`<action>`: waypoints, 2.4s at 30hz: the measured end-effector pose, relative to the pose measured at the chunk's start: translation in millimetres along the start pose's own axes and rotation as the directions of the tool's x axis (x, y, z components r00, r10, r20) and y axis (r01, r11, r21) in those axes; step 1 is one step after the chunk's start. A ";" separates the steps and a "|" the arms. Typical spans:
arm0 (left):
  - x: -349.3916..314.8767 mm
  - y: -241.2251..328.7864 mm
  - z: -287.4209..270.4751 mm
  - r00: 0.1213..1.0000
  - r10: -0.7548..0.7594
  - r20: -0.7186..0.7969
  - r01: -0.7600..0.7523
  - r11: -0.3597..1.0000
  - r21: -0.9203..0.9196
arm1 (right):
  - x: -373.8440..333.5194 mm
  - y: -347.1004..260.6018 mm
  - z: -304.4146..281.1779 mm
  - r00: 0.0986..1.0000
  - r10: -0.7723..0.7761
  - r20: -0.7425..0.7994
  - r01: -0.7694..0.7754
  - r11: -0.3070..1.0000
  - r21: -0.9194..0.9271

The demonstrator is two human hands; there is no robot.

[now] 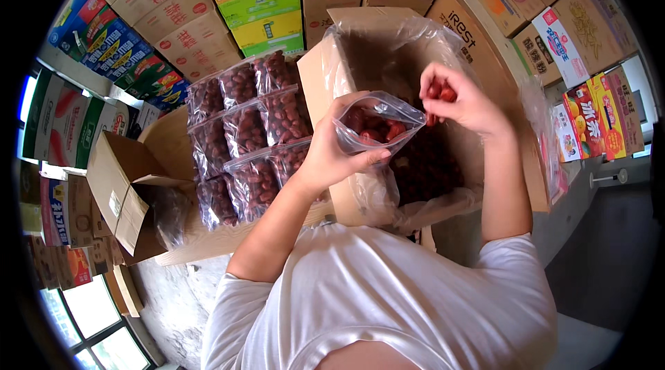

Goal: The person repeatedly scoops dried red dates from a large cardboard box into clear zip-top bags, seals each bag, and places it on a stack of previously filled bags. The process continues throughout the clip with consistent hand movements and bag placement.

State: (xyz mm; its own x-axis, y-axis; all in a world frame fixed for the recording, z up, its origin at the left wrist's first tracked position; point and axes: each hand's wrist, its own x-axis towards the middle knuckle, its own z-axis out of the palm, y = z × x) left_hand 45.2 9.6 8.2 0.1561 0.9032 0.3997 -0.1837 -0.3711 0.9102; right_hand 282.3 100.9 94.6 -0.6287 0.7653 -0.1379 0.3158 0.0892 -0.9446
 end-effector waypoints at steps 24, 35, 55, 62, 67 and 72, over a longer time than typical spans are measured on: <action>1.3 3.8 5.1 0.999 -0.038 -0.038 0.040 0.997 0.059 | -10.1 -57.6 61.6 0.919 -0.387 0.080 0.392 0.868 -0.303; 0.6 -4.1 4.8 0.997 -0.013 -0.074 0.016 0.999 0.044 | -26.8 -34.1 37.0 0.896 -0.444 -0.024 0.374 0.782 -0.498; -5.4 9.6 -25.2 0.983 0.181 0.023 -0.181 0.952 0.246 | -28.6 11.2 55.6 0.748 -0.542 -0.383 0.433 0.836 -0.337; 8.2 59.8 -42.0 0.968 0.175 0.182 -0.252 0.706 0.662 | -31.1 17.6 52.2 0.759 -0.530 -0.379 0.446 0.847 -0.291; 13.6 83.7 -38.5 0.927 0.268 0.262 -0.348 0.355 0.868 | -32.8 6.4 50.9 0.689 -0.612 -0.387 0.446 0.780 -0.440; 11.4 101.7 -17.3 0.919 0.337 0.206 -0.312 0.297 0.903 | -44.9 -12.7 47.6 0.643 -0.627 -0.439 0.434 0.771 -0.465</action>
State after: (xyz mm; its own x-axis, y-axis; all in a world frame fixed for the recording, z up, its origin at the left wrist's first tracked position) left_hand 11.5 -14.1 103.4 0.2819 0.6604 0.6960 0.7727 -0.5863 0.2434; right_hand 272.7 35.1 98.6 -0.2902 0.7164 0.6344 0.3015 0.6977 -0.6499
